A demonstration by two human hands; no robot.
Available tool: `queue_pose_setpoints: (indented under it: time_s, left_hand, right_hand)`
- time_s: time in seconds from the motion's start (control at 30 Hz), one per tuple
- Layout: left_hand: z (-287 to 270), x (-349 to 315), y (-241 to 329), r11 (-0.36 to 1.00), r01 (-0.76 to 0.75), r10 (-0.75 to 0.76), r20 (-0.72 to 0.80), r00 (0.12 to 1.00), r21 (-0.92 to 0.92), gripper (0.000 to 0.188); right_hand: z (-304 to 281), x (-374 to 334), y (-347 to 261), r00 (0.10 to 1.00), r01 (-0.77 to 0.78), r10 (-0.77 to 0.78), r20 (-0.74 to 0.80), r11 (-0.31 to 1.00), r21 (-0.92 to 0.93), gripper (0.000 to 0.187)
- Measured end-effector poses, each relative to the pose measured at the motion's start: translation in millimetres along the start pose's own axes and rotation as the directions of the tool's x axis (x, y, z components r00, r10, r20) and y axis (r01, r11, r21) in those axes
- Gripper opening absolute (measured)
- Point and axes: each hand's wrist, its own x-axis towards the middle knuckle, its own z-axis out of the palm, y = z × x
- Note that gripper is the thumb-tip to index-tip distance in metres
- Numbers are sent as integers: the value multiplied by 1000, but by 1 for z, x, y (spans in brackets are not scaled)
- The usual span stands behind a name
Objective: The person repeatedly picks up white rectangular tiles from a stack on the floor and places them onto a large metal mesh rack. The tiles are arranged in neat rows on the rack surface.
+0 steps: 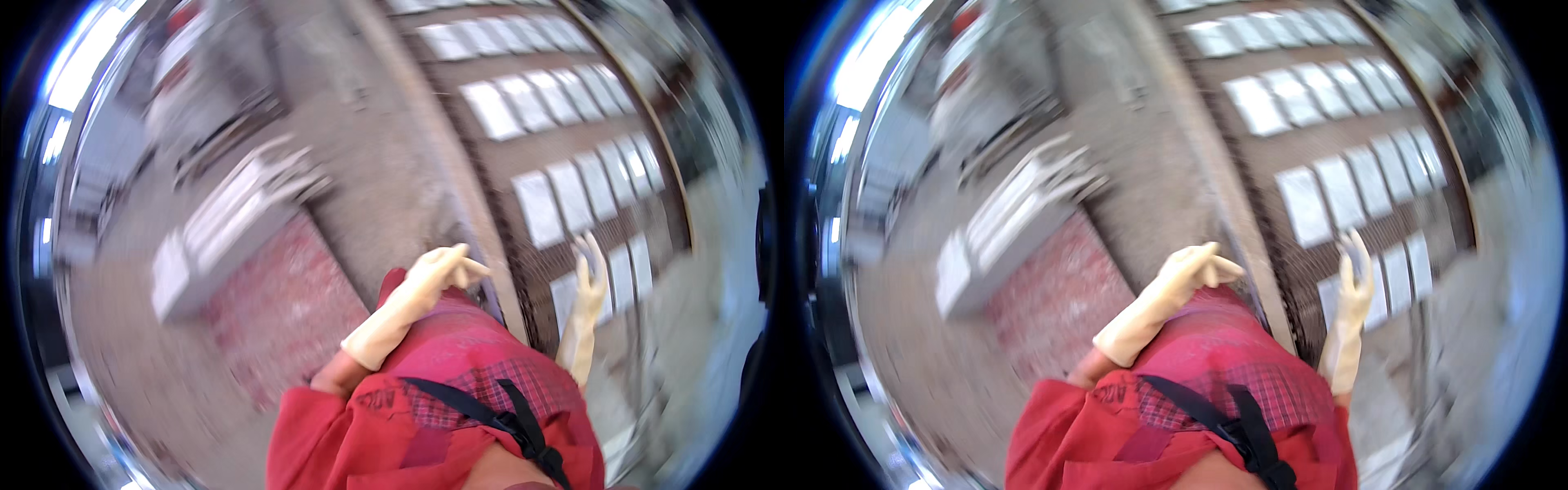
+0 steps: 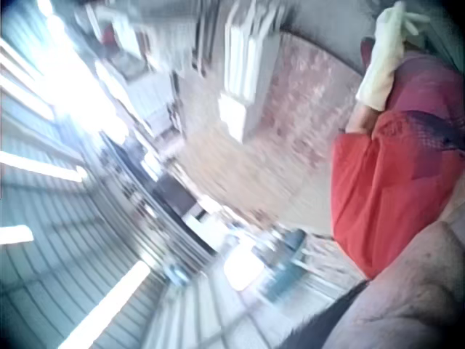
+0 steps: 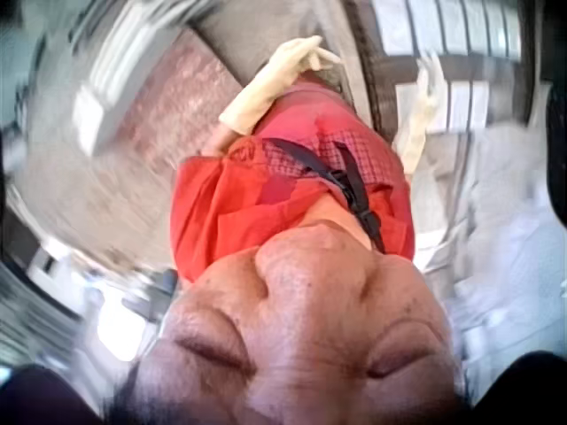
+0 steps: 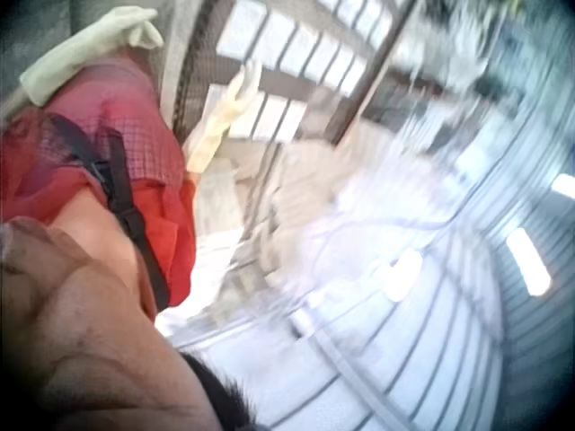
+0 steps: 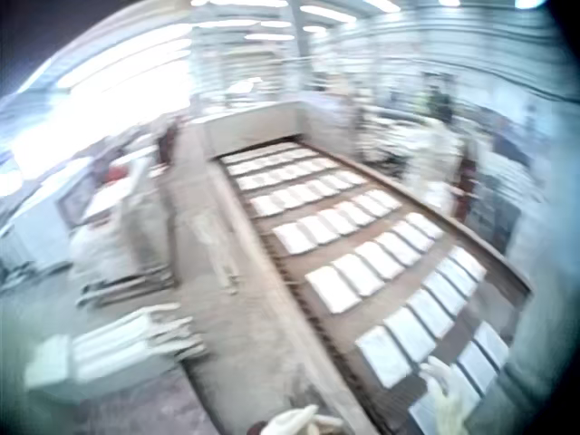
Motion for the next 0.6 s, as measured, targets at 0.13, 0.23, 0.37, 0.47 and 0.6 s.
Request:
queue_pose_setpoints:
  time_s: [0.13, 0.23, 0.37, 0.47, 0.6]
  left_hand:
    - [-20, -22, 34, 1000, 21, -21, -89, 996, -10, 58]
    - [-36, -54, 61, 979, -94, 61, -181, 982, -182, 51]
    - [-101, -70, 100, 941, -197, 84, -376, 923, -274, 44]
    - [-177, -75, 123, 904, -270, 84, -482, 872, -331, 43]
    - [-310, -84, 158, 871, -369, 65, -668, 741, -325, 43]
  right_hand:
    - [63, 18, -44, 993, -47, 41, 115, 997, 55, 45]
    - [117, 31, -84, 962, -16, 3, 272, 999, 43, 47]
    - [222, 49, -109, 882, -78, 27, 471, 993, 91, 48]
    - [302, 59, -112, 811, -100, 67, 581, 995, 24, 49]
    - [405, 61, -119, 702, -68, 98, 706, 995, -70, 49]
